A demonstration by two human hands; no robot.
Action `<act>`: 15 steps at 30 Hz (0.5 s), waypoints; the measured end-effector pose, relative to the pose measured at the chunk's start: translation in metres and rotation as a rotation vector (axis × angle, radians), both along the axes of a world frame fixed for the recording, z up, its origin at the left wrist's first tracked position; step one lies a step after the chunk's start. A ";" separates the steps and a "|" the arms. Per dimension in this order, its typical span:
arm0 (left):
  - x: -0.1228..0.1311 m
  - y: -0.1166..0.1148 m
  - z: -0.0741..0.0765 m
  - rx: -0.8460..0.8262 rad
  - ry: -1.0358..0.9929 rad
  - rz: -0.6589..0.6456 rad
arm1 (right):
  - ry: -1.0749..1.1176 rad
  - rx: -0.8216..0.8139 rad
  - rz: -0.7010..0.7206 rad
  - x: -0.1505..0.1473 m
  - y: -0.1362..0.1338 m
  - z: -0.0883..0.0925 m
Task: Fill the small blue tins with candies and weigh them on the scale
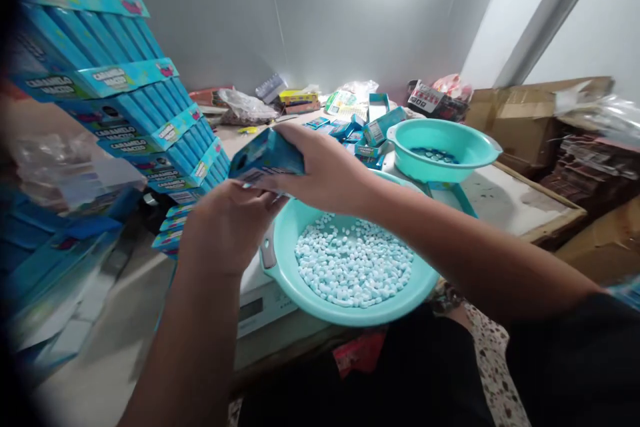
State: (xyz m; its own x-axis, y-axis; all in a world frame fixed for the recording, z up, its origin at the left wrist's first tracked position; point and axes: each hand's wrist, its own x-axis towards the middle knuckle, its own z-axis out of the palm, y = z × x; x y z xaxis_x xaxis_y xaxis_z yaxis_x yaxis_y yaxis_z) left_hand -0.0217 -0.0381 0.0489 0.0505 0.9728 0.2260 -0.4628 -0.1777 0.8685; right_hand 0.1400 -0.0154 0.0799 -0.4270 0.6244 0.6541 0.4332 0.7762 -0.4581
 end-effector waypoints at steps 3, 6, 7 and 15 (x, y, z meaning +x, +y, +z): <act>0.038 0.007 0.012 -0.285 -0.357 -0.160 | -0.196 0.191 -0.202 0.041 -0.018 0.005; 0.069 0.014 0.018 -0.412 -0.459 -0.234 | -0.449 0.377 -0.290 0.070 -0.026 0.007; 0.077 0.016 0.018 -0.433 -0.475 -0.244 | -0.528 0.426 -0.295 0.077 -0.027 0.007; 0.103 0.038 0.007 -0.531 -0.505 -0.295 | -0.815 0.719 -0.210 0.092 -0.023 0.004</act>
